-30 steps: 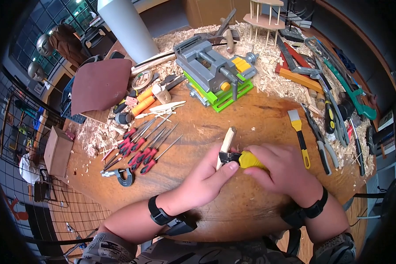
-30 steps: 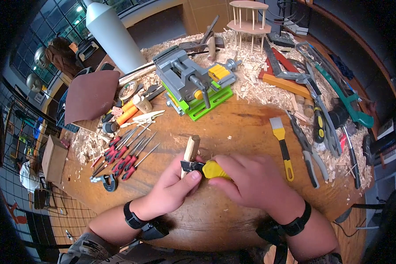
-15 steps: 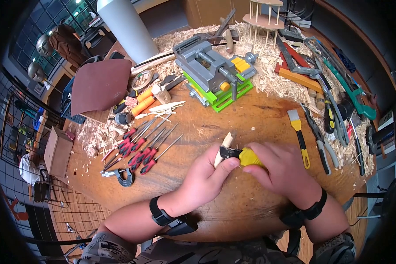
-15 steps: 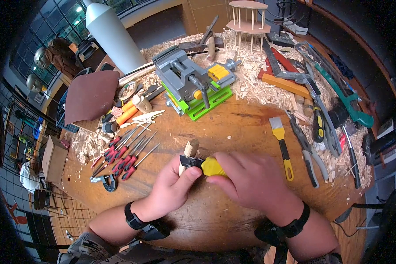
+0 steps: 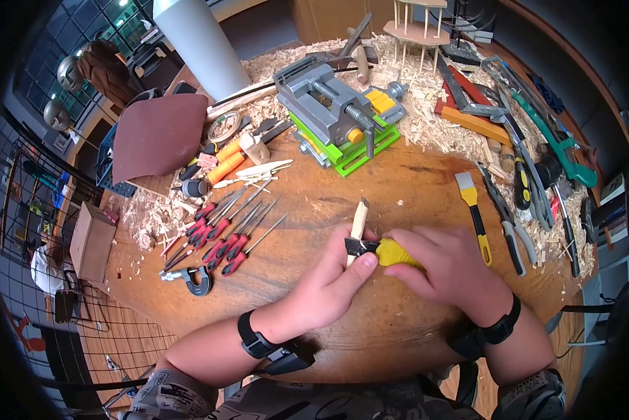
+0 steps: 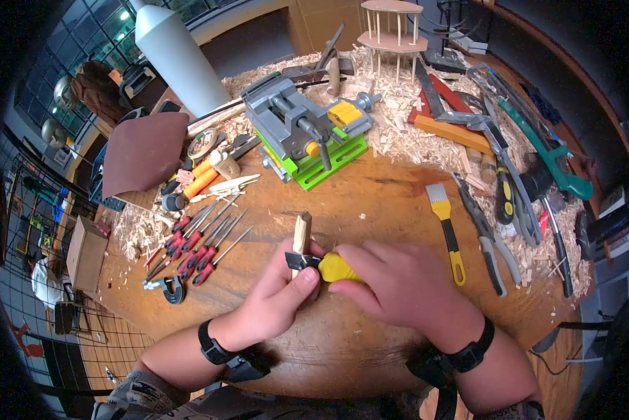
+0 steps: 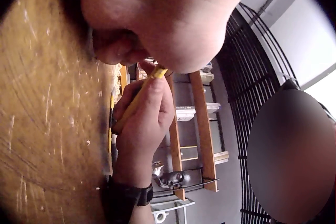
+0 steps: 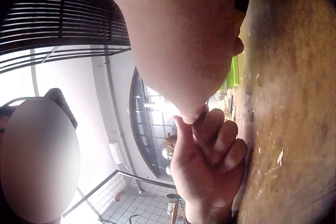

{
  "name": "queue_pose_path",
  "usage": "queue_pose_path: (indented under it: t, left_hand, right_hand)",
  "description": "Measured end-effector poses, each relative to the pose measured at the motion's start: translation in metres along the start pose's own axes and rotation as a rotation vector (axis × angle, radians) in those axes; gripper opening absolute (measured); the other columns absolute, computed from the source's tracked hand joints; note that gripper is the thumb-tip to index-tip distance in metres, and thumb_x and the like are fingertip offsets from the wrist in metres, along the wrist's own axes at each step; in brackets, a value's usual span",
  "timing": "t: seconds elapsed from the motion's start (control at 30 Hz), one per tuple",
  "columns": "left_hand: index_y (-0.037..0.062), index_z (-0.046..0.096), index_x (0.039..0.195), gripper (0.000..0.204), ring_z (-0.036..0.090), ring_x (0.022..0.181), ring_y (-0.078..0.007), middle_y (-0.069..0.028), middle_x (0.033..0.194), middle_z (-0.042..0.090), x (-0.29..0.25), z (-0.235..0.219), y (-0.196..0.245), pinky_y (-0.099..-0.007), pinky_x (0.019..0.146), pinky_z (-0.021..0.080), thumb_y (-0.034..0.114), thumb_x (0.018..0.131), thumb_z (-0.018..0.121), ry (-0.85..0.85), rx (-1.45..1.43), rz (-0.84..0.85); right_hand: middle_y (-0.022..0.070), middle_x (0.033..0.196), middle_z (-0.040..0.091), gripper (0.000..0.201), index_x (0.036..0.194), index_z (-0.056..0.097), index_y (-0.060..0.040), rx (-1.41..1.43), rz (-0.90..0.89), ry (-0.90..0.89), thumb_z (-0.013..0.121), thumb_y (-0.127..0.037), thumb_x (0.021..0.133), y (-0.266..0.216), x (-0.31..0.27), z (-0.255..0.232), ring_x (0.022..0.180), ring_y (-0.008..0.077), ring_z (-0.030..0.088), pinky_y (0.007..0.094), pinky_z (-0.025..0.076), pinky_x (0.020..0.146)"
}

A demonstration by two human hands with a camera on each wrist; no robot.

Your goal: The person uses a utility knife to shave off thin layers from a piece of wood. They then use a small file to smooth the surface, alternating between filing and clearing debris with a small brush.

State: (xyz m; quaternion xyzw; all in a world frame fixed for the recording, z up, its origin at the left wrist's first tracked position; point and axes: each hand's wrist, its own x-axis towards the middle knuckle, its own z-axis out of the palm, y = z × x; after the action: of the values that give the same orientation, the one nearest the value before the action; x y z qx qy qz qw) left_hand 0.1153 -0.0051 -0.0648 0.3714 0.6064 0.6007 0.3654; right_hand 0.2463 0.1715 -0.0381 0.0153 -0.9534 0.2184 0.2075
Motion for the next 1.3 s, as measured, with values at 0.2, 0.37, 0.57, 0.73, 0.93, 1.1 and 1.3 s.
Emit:
queue_pose_path:
  t: [0.2, 0.37, 0.57, 0.73, 0.93, 1.1, 1.3]
  left_hand:
    - [0.0043, 0.05, 0.118, 0.022, 0.047, 0.083, -0.0073, 0.0016, 0.09, 0.053, -0.002, 0.001, 0.003, -0.0251, 0.075, 0.042, 0.023, 0.106, 0.052, 0.023, 0.093, 0.054]
    - [0.003, 0.054, 0.108, 0.017, 0.05, 0.082, -0.0084, 0.0005, 0.087, 0.055, -0.001, 0.001, -0.003, -0.0265, 0.073, 0.044, 0.02, 0.105, 0.055, 0.06, 0.1, 0.047]
    - [0.0035, 0.055, 0.11, 0.017, 0.046, 0.077, -0.0072, 0.0027, 0.085, 0.05, 0.004, 0.004, -0.001, -0.0252, 0.071, 0.042, 0.02, 0.106, 0.052, 0.138, -0.001, 0.125]
    - [0.009, 0.046, 0.127, 0.028, 0.047, 0.064, -0.0116, -0.0011, 0.086, 0.045, -0.001, -0.006, 0.003, -0.0261, 0.054, 0.036, 0.027, 0.106, 0.05, 0.017, -0.353, -0.122]
    - [0.0086, 0.04, 0.132, 0.031, 0.047, 0.058, -0.0106, -0.0027, 0.088, 0.047, 0.0, -0.003, 0.011, -0.0233, 0.051, 0.037, 0.014, 0.104, 0.051, 0.0, -0.394, -0.163]
    - [0.0068, 0.041, 0.133, 0.037, 0.046, 0.07, -0.0019, 0.0034, 0.094, 0.05, 0.0, -0.004, 0.015, -0.0176, 0.058, 0.039, 0.003, 0.1, 0.057, -0.035, -0.409, -0.121]
    - [0.0068, 0.043, 0.134, 0.039, 0.048, 0.088, -0.0008, 0.0032, 0.105, 0.054, -0.002, -0.008, 0.014, -0.0178, 0.074, 0.042, 0.003, 0.099, 0.061, -0.1, -0.401, -0.15]
  right_hand:
    - [0.0108, 0.089, 0.07, 0.039, 0.111, 0.064, -0.0065, -0.019, -0.005, 0.043, 0.071, -0.037, 0.088, -0.002, -0.001, 0.004, 0.072, 0.0293, 0.069, 0.0389, 0.054, 0.062]
    - [0.0104, 0.088, 0.069, 0.039, 0.112, 0.063, -0.0055, -0.021, -0.024, 0.123, 0.072, -0.035, 0.088, -0.004, 0.001, 0.005, 0.072, 0.0294, 0.069, 0.0387, 0.054, 0.061]
    - [0.0155, 0.089, 0.069, 0.04, 0.114, 0.063, -0.0016, -0.027, 0.058, 0.158, 0.073, -0.03, 0.088, -0.001, -0.004, 0.008, 0.075, 0.0333, 0.069, 0.0408, 0.054, 0.063]
    - [0.0206, 0.091, 0.069, 0.039, 0.114, 0.062, 0.0011, 0.003, 0.181, 0.309, 0.075, -0.025, 0.088, 0.011, -0.004, 0.006, 0.079, 0.0384, 0.069, 0.0435, 0.055, 0.067]
    - [0.0185, 0.093, 0.07, 0.041, 0.113, 0.063, -0.0001, 0.029, 0.097, 0.237, 0.077, -0.028, 0.085, 0.009, -0.002, 0.005, 0.08, 0.0362, 0.069, 0.042, 0.055, 0.068]
    - [0.014, 0.092, 0.071, 0.041, 0.112, 0.064, -0.0049, 0.022, 0.016, 0.121, 0.074, -0.035, 0.086, 0.008, -0.002, 0.006, 0.079, 0.0334, 0.07, 0.0409, 0.055, 0.066]
    - [0.0114, 0.091, 0.071, 0.04, 0.111, 0.064, -0.0076, 0.06, 0.002, 0.008, 0.073, -0.038, 0.087, 0.005, -0.001, 0.005, 0.077, 0.0313, 0.07, 0.0409, 0.055, 0.066]
